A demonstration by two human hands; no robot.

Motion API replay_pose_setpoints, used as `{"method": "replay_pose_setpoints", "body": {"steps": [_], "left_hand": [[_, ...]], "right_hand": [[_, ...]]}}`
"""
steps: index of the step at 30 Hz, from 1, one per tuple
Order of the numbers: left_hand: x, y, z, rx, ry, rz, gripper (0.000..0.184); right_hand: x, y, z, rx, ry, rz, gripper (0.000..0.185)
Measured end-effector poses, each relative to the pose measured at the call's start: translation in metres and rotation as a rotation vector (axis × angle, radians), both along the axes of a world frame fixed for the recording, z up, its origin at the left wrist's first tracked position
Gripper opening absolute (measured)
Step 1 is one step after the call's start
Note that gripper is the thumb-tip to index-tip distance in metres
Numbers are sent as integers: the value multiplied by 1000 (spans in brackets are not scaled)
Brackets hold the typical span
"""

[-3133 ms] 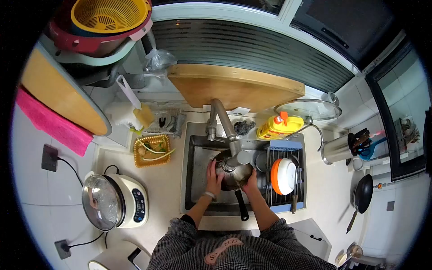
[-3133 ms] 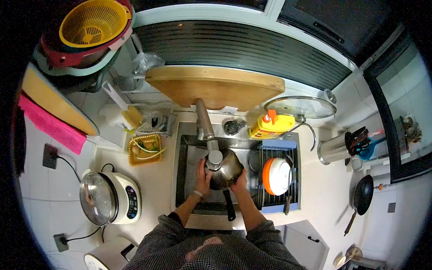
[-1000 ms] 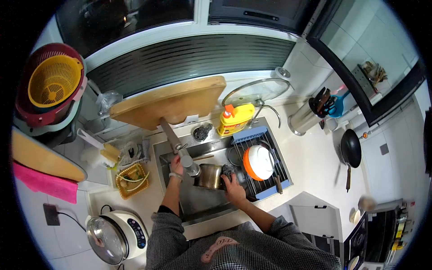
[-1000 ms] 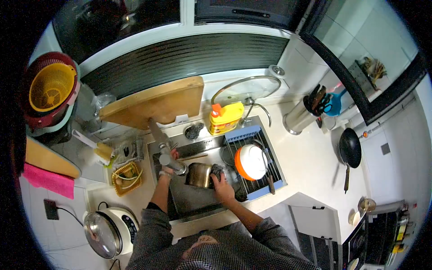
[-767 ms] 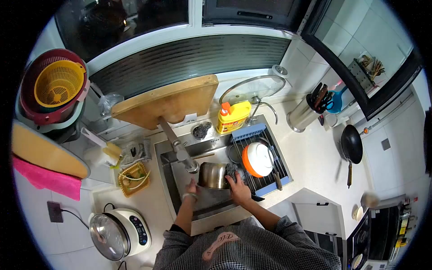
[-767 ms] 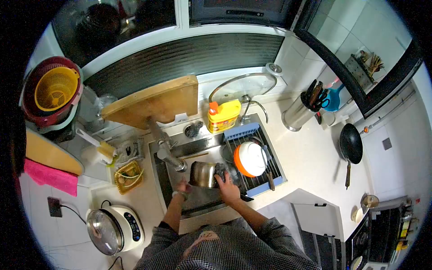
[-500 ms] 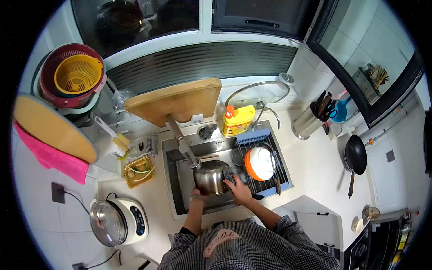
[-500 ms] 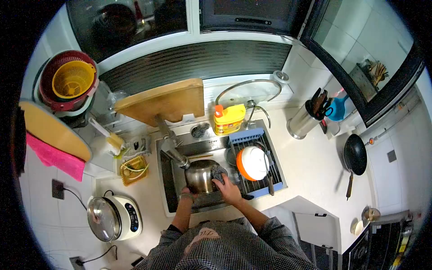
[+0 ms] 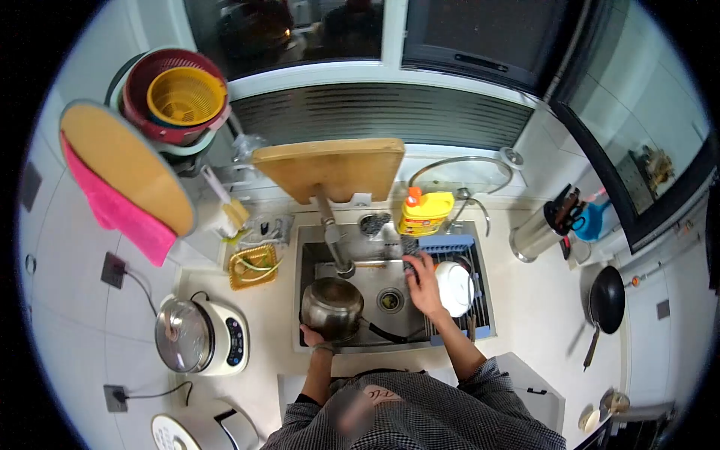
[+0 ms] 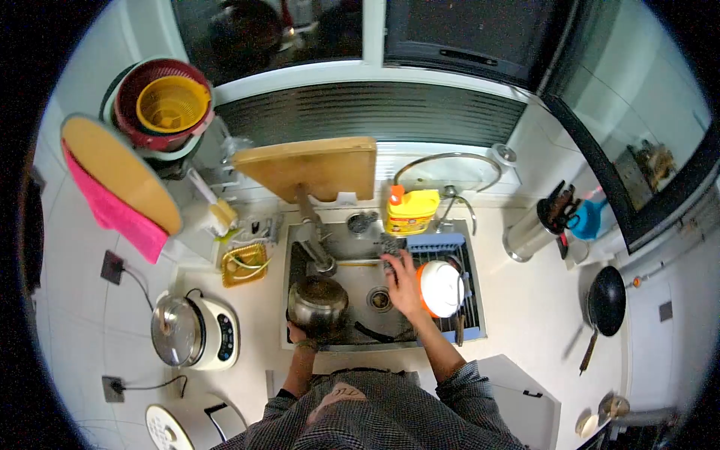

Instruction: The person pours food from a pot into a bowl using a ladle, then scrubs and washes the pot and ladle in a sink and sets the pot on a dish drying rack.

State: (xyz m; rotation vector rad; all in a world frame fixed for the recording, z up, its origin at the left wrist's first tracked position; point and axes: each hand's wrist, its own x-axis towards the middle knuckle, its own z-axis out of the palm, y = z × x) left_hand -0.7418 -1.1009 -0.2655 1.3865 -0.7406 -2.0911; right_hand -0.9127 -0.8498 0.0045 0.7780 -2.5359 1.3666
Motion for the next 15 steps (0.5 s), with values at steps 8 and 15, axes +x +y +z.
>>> {"method": "replay_pose_setpoints", "body": {"steps": [8,15], "left_hand": [[8,16,36,153,185,122,67],[13,38,107,60,-138,-13,68]], "right_hand": [[35,33,-148,720,-76,119,34],[27,45,-175,611,-89,47,24]]}}
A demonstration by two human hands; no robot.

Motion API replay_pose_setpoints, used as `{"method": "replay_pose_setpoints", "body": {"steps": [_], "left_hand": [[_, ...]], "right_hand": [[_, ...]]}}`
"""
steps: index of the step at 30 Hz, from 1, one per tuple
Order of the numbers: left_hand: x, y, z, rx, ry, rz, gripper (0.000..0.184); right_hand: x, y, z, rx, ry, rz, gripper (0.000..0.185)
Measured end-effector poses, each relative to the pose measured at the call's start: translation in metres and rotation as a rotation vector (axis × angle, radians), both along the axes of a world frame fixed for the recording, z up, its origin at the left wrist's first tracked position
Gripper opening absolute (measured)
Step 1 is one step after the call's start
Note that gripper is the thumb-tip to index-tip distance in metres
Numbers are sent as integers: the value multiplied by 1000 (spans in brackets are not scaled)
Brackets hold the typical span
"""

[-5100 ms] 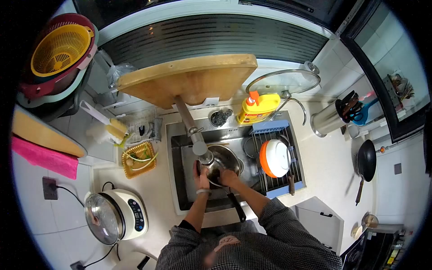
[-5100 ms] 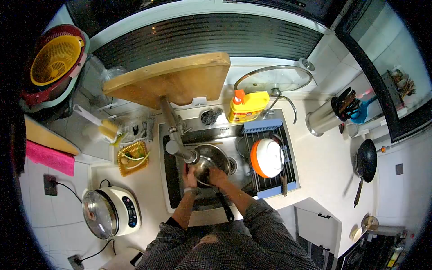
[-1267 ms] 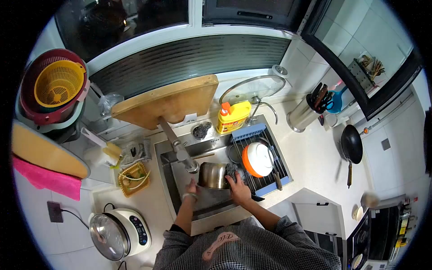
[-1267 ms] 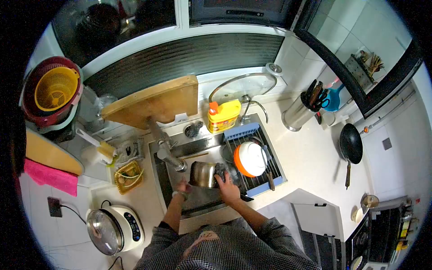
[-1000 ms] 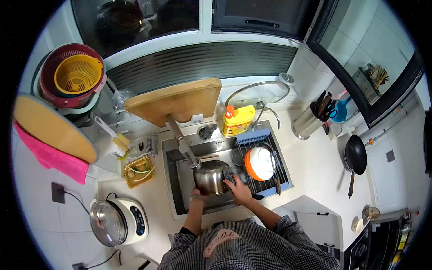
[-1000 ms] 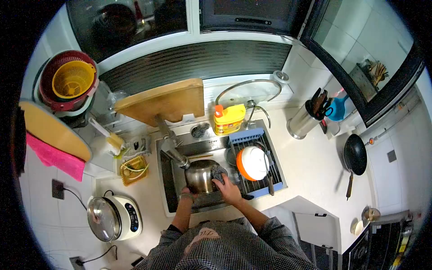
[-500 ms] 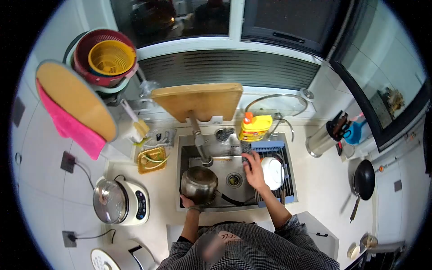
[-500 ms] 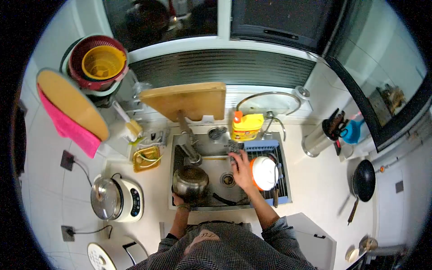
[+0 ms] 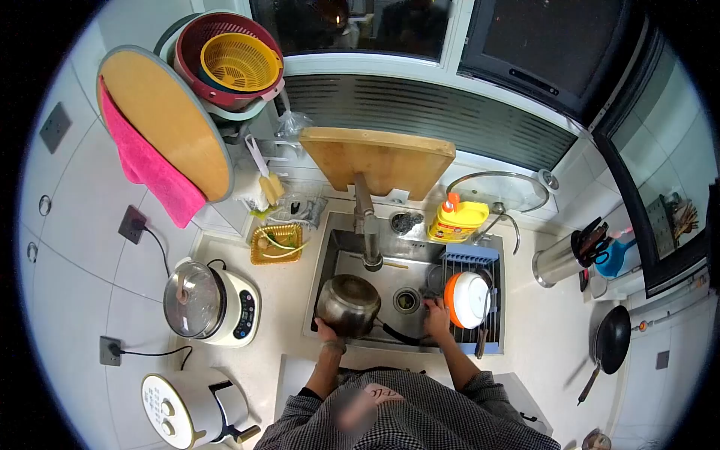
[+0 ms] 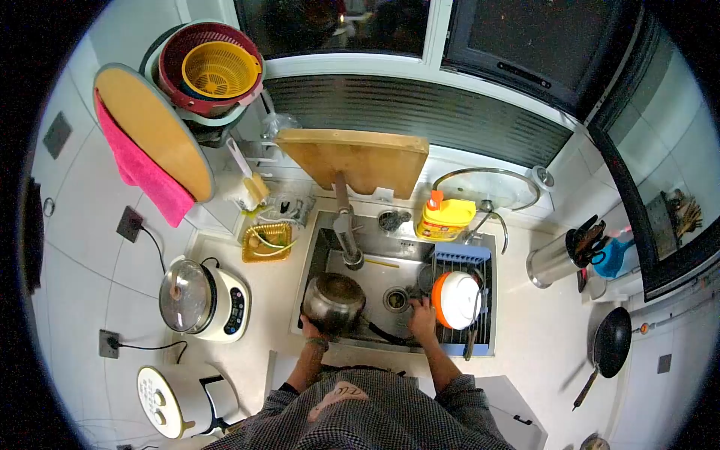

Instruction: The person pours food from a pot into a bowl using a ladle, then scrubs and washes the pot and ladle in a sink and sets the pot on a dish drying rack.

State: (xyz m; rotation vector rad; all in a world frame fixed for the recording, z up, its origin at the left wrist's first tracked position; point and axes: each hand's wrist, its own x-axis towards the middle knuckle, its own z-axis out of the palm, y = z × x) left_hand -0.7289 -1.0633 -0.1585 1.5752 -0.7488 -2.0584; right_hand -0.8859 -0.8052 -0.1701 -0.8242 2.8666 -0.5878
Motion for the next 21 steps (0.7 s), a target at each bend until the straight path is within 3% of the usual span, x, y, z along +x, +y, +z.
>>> {"method": "replay_pose_setpoints", "body": {"steps": [2,3,5,9,11,12,14,17,19,20,21], "left_hand": [[1,0,-12,2,38,42,68],[6,0,-20,24,140,26,68],[5,-2,-23,43,256,14,68],[16,-7,-32,102,281,7,69],[13,-8,-51,86,176,10,69],[14,-7,-62,81,121,12,69],[19,-4,-87,79,62,11,69],[29,3,-134,86,150,91,68],[30,-1,-150,85,210,143,67],[28,3,-62,254,288,115,64],[25,4,-41,254,289,121,64]], "right_hand": [[14,5,-10,175,268,15,24],[21,10,-16,178,267,20,24],[17,14,-24,521,-567,321,28],[12,9,-32,416,-479,175,30],[30,9,-15,189,36,76,30],[29,13,-20,195,36,80,30],[24,20,-36,496,-437,343,27],[15,-8,5,480,-285,243,33],[16,-46,22,76,-201,-100,38],[15,-72,48,-120,-342,-124,39],[14,-100,71,-316,-483,-146,40]]}}
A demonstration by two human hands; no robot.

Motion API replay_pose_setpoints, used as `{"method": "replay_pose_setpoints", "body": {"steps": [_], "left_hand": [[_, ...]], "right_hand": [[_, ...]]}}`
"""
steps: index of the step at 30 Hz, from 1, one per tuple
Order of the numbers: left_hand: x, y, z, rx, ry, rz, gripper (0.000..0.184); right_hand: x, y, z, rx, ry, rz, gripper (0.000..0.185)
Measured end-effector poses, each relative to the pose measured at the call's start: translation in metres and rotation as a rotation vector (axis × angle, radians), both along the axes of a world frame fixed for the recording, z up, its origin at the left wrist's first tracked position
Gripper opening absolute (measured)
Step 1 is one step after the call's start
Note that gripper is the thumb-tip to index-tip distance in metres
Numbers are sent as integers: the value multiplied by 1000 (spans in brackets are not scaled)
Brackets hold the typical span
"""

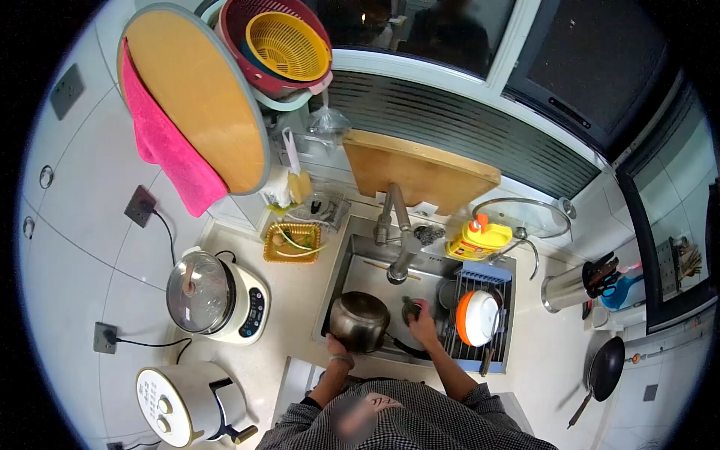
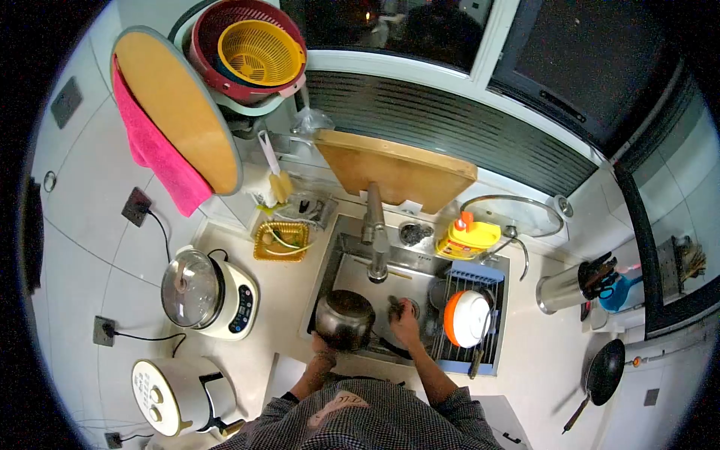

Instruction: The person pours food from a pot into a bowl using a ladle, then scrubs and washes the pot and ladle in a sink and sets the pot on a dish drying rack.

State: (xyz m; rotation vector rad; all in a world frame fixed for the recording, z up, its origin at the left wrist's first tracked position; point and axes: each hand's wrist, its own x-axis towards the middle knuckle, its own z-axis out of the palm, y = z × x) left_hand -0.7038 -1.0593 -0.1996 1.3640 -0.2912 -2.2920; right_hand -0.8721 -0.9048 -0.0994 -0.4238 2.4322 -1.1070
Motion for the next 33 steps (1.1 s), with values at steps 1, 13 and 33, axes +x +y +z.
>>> {"method": "replay_pose_setpoints", "body": {"steps": [1,13,33], "left_hand": [[-1,-2,10,-5,-158,-91,64],[22,-6,-21,-116,-124,-277,61],[-12,-44,-51,-102,137,-658,54]], "right_hand": [[1,-24,-2,-183,-194,-50,38],[-44,-303,36,-968,-488,-272,50],[46,18,36,-161,264,-10,69]]}}
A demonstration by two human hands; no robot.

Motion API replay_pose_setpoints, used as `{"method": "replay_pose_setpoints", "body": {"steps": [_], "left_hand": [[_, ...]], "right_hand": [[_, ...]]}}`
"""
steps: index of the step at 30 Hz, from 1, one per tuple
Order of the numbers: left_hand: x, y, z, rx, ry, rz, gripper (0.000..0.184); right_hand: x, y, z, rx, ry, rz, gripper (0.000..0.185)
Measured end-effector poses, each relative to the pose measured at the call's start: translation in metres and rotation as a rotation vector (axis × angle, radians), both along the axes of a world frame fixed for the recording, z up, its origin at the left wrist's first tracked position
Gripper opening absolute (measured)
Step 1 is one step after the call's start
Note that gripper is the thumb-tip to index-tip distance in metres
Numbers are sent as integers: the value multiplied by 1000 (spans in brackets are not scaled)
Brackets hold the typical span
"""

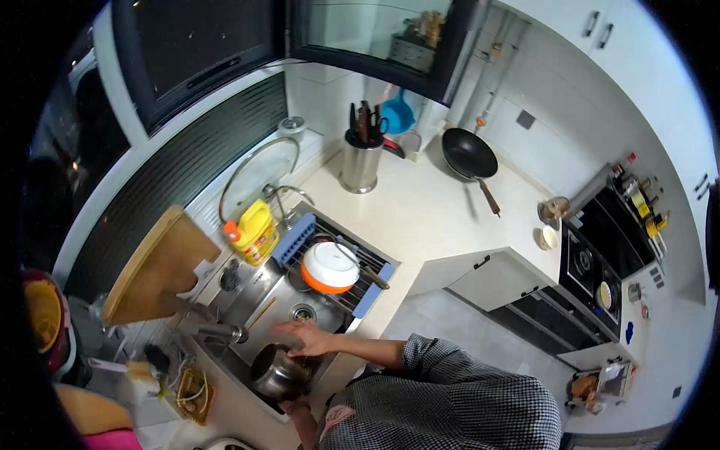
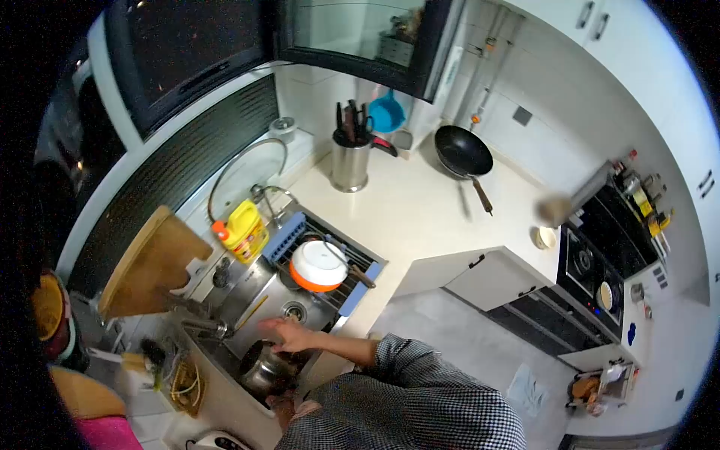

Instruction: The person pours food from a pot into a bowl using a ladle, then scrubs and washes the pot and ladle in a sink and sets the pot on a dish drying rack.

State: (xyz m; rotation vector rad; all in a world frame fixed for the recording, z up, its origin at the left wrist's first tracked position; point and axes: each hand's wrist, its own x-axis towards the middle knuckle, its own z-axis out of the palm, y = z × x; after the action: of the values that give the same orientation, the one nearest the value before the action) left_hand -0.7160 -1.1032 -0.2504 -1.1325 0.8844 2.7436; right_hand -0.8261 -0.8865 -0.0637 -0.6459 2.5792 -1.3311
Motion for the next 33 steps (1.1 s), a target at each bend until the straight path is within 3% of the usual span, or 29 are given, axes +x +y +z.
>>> {"method": "replay_pose_setpoints", "body": {"steps": [1,2,4,6,7,8,9,11,12,13,15,18,22,25,26,27,28,30,31,33], "left_hand": [[-3,-1,-6,35,81,-17,53],[-4,-4,-14,97,215,-51,53],[-5,-6,-33,264,481,-145,53],[-25,58,89,67,79,105,49],[-25,75,122,121,6,139,55],[-31,86,144,122,-28,216,58],[-38,81,131,120,-71,354,62],[-38,77,126,120,34,365,65],[-35,80,131,103,150,341,65],[-30,85,134,90,265,310,65],[-31,76,109,12,189,335,65],[-37,89,127,35,103,341,62],[-47,115,128,259,195,335,52],[-55,166,204,132,185,343,47],[-66,153,179,287,299,277,44],[-73,149,152,91,325,178,42],[-82,155,167,119,202,160,42],[-89,156,178,150,74,149,43],[-94,153,176,124,8,78,44],[-101,139,152,103,-62,16,45]], "right_hand": [[-5,22,1,-10,10,-13,69],[-11,40,3,-58,-229,-28,66],[-16,68,9,-122,-445,-79,59],[-8,90,-3,-156,-92,-154,50],[-4,98,-21,-189,237,-184,47],[6,111,-8,-118,141,-165,48],[12,129,11,-38,61,-149,48],[14,156,4,-240,-251,-119,54],[15,161,-1,-246,-253,-89,54],[15,169,-7,-130,-200,-85,55],[20,177,-10,-13,-138,-71,56],[17,165,-16,307,315,-33,58],[1,168,-5,419,432,67,54],[-10,184,-2,647,222,73,42],[-9,193,7,553,237,-17,36],[-8,202,11,458,250,-104,33],[-9,208,11,462,253,-94,33],[-7,216,9,474,328,-304,30],[-8,218,9,477,332,-297,30],[-9,219,8,454,318,-514,29]]}}
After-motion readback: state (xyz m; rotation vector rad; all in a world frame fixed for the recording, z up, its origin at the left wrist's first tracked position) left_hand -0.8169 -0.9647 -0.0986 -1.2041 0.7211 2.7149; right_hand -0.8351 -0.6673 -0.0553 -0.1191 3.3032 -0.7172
